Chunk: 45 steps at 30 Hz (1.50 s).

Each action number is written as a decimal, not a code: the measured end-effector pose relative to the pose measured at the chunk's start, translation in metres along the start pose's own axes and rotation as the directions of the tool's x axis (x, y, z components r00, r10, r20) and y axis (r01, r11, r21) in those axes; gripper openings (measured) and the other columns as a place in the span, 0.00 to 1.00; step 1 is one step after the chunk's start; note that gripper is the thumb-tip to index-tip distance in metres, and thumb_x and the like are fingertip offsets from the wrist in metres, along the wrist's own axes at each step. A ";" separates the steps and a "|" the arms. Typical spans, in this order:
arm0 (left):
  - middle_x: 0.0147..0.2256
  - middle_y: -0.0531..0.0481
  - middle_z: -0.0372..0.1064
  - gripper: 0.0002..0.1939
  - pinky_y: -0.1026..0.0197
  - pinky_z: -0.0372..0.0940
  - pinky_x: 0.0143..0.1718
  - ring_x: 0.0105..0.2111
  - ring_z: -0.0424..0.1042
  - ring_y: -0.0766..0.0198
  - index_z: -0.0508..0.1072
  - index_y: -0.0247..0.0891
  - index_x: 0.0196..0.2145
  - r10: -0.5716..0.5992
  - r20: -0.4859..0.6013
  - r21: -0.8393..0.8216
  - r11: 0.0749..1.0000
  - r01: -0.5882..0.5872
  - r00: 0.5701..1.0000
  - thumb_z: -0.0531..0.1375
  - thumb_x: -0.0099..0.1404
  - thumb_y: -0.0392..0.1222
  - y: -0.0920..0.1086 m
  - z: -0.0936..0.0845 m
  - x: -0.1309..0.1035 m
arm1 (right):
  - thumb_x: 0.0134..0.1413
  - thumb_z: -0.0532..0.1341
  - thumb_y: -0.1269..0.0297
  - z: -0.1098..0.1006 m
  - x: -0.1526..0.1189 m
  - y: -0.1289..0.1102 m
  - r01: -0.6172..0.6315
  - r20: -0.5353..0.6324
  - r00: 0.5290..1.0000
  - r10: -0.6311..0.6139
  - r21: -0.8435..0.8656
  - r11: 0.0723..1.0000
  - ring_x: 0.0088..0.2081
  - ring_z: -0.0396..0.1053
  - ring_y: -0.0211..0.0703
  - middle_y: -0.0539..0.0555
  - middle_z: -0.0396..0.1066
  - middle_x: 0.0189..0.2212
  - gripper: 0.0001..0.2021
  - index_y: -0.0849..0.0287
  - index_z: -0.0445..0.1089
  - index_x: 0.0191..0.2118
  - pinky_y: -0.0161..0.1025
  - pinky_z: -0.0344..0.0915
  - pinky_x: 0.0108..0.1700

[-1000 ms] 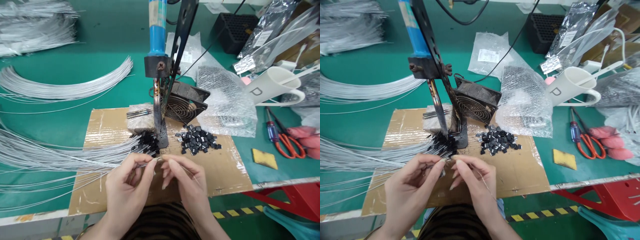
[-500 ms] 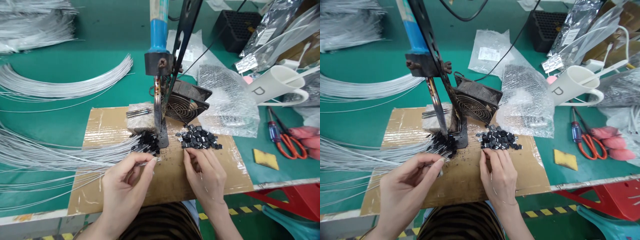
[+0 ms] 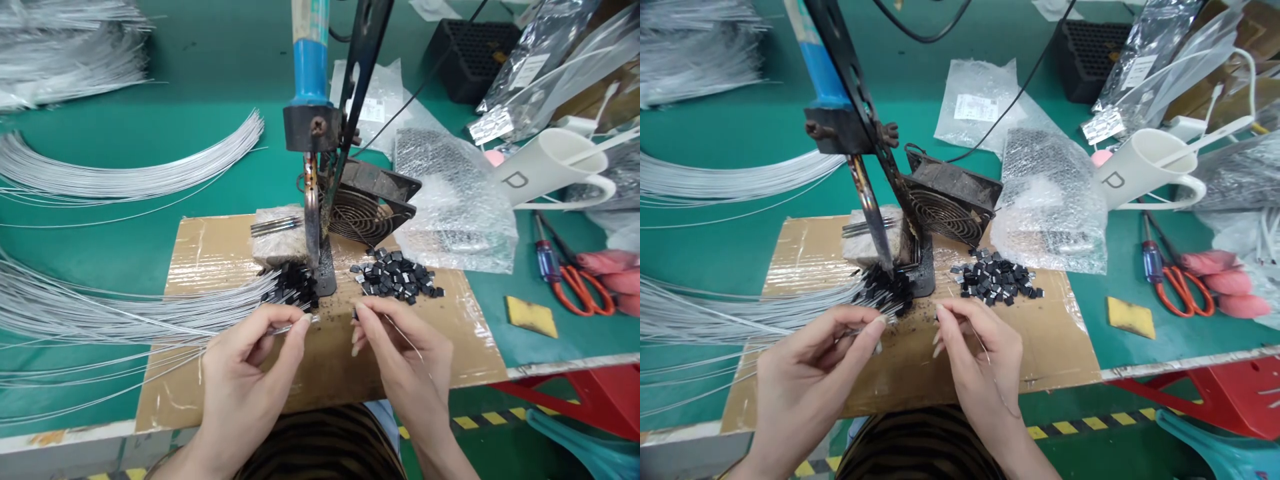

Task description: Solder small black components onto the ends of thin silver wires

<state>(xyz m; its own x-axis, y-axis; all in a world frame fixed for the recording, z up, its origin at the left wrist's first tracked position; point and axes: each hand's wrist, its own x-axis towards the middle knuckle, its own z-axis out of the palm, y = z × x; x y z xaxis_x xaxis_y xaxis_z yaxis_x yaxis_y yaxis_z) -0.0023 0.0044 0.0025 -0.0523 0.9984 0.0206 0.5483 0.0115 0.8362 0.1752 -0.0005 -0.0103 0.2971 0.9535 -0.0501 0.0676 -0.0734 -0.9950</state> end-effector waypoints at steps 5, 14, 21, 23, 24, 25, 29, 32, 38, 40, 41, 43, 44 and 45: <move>0.31 0.52 0.78 0.05 0.68 0.65 0.25 0.26 0.73 0.68 0.79 0.41 0.35 -0.062 0.047 -0.053 0.996 0.065 0.997 0.65 0.69 0.42 0.001 -0.003 0.002 | 0.65 0.68 0.65 0.006 0.001 -0.001 -0.078 0.094 0.994 0.063 0.157 0.985 0.22 0.70 0.34 0.49 0.75 0.27 0.06 0.52 0.85 0.41 0.30 0.70 0.22; 0.34 0.55 0.83 0.08 0.75 0.73 0.34 0.30 0.81 0.70 0.79 0.42 0.31 -0.054 0.197 -0.327 0.938 0.118 0.979 0.65 0.67 0.33 0.018 -0.008 0.015 | 0.64 0.70 0.64 0.021 0.000 -0.003 -0.218 0.225 0.962 0.153 0.301 0.929 0.19 0.68 0.30 0.48 0.76 0.26 0.06 0.49 0.86 0.41 0.27 0.68 0.22; 0.35 0.52 0.84 0.07 0.73 0.74 0.34 0.31 0.81 0.68 0.80 0.42 0.32 -0.052 0.185 -0.325 0.939 0.111 0.981 0.65 0.68 0.33 0.019 -0.010 0.015 | 0.63 0.70 0.63 0.022 -0.001 -0.003 -0.226 0.225 0.961 0.162 0.298 0.927 0.19 0.68 0.32 0.50 0.75 0.25 0.06 0.50 0.87 0.42 0.30 0.68 0.20; 0.35 0.52 0.84 0.07 0.73 0.74 0.33 0.31 0.81 0.68 0.81 0.42 0.32 -0.044 0.179 -0.317 0.943 0.100 0.983 0.65 0.68 0.33 0.019 -0.009 0.015 | 0.64 0.69 0.63 0.022 -0.001 -0.003 -0.215 0.224 0.963 0.150 0.301 0.929 0.19 0.68 0.32 0.49 0.75 0.26 0.06 0.49 0.87 0.42 0.29 0.68 0.20; 0.35 0.52 0.84 0.07 0.73 0.73 0.32 0.31 0.81 0.68 0.81 0.42 0.32 -0.042 0.176 -0.312 0.945 0.096 0.984 0.65 0.68 0.33 0.018 -0.009 0.015 | 0.64 0.69 0.63 0.022 -0.001 -0.002 -0.212 0.225 0.963 0.147 0.300 0.930 0.19 0.69 0.32 0.49 0.75 0.26 0.06 0.49 0.87 0.42 0.29 0.68 0.21; 0.36 0.52 0.84 0.07 0.73 0.73 0.32 0.31 0.81 0.68 0.81 0.42 0.32 -0.041 0.175 -0.308 0.947 0.094 0.984 0.65 0.68 0.33 0.018 -0.009 0.015 | 0.64 0.70 0.63 0.023 -0.001 -0.002 -0.210 0.227 0.963 0.145 0.296 0.932 0.19 0.69 0.32 0.49 0.75 0.26 0.06 0.49 0.87 0.42 0.30 0.68 0.21; 0.35 0.52 0.84 0.07 0.73 0.74 0.33 0.31 0.82 0.68 0.81 0.41 0.31 -0.059 0.181 -0.308 0.945 0.113 0.982 0.66 0.67 0.33 0.016 -0.009 0.017 | 0.64 0.69 0.64 0.022 -0.001 -0.001 -0.184 0.229 0.966 0.121 0.279 0.943 0.20 0.69 0.32 0.49 0.74 0.27 0.07 0.48 0.86 0.44 0.30 0.68 0.21; 0.35 0.53 0.83 0.07 0.74 0.74 0.34 0.31 0.82 0.68 0.81 0.42 0.30 -0.068 0.171 -0.316 0.941 0.120 0.983 0.66 0.66 0.33 0.016 -0.010 0.018 | 0.65 0.69 0.64 0.022 0.000 0.001 -0.168 0.230 0.967 0.108 0.258 0.951 0.20 0.69 0.31 0.48 0.74 0.27 0.07 0.47 0.86 0.44 0.30 0.68 0.22; 0.35 0.51 0.83 0.06 0.72 0.75 0.35 0.33 0.82 0.66 0.80 0.41 0.31 -0.087 0.184 -0.315 0.938 0.142 0.979 0.66 0.66 0.34 0.015 -0.007 0.020 | 0.67 0.67 0.63 0.020 0.000 0.001 -0.098 0.220 0.974 0.058 0.173 0.980 0.23 0.69 0.33 0.47 0.73 0.27 0.08 0.48 0.85 0.45 0.32 0.67 0.25; 0.35 0.50 0.83 0.06 0.71 0.74 0.35 0.32 0.82 0.66 0.80 0.40 0.30 -0.098 0.173 -0.310 0.939 0.149 0.980 0.67 0.65 0.34 0.014 -0.005 0.021 | 0.73 0.60 0.60 0.018 -0.001 0.000 -0.034 0.207 0.978 0.014 0.092 0.995 0.26 0.68 0.35 0.48 0.69 0.27 0.12 0.50 0.84 0.48 0.34 0.68 0.29; 0.35 0.49 0.83 0.05 0.70 0.74 0.34 0.32 0.82 0.65 0.80 0.39 0.30 -0.107 0.163 -0.300 0.942 0.152 0.981 0.67 0.65 0.35 0.013 -0.005 0.021 | 0.76 0.56 0.59 0.018 -0.001 0.000 -0.010 0.196 0.981 -0.003 0.068 0.998 0.26 0.67 0.36 0.48 0.67 0.27 0.16 0.50 0.82 0.50 0.35 0.67 0.30; 0.34 0.48 0.83 0.05 0.70 0.74 0.34 0.32 0.81 0.65 0.80 0.38 0.29 -0.120 0.139 -0.287 0.945 0.156 0.983 0.67 0.64 0.35 0.012 -0.004 0.023 | 0.78 0.50 0.58 0.016 -0.003 0.000 -0.002 0.170 0.985 -0.010 0.067 0.998 0.25 0.63 0.36 0.47 0.64 0.27 0.19 0.50 0.78 0.55 0.36 0.63 0.29; 0.34 0.48 0.83 0.05 0.69 0.74 0.34 0.32 0.81 0.64 0.79 0.38 0.29 -0.122 0.132 -0.287 0.945 0.156 0.984 0.67 0.64 0.35 0.012 -0.003 0.024 | 0.78 0.49 0.58 0.016 -0.004 0.000 -0.006 0.160 0.987 -0.006 0.077 0.997 0.24 0.61 0.36 0.46 0.64 0.27 0.19 0.49 0.76 0.57 0.36 0.61 0.27; 0.35 0.48 0.83 0.05 0.69 0.74 0.35 0.33 0.81 0.64 0.79 0.38 0.29 -0.121 0.130 -0.291 0.944 0.155 0.984 0.67 0.64 0.35 0.012 -0.003 0.026 | 0.78 0.49 0.58 0.016 -0.005 -0.001 -0.014 0.164 0.986 0.000 0.080 0.997 0.23 0.60 0.36 0.46 0.65 0.27 0.17 0.48 0.73 0.59 0.36 0.60 0.27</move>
<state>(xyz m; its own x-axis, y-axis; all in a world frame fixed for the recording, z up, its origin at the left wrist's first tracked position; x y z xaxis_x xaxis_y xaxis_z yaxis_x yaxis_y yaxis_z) 0.0008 0.0299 0.0146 -0.0091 0.9882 -0.1526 0.2666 0.1495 0.9521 0.1588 -0.0009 -0.0108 0.1367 0.9886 -0.0638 -0.0133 -0.0626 -0.9980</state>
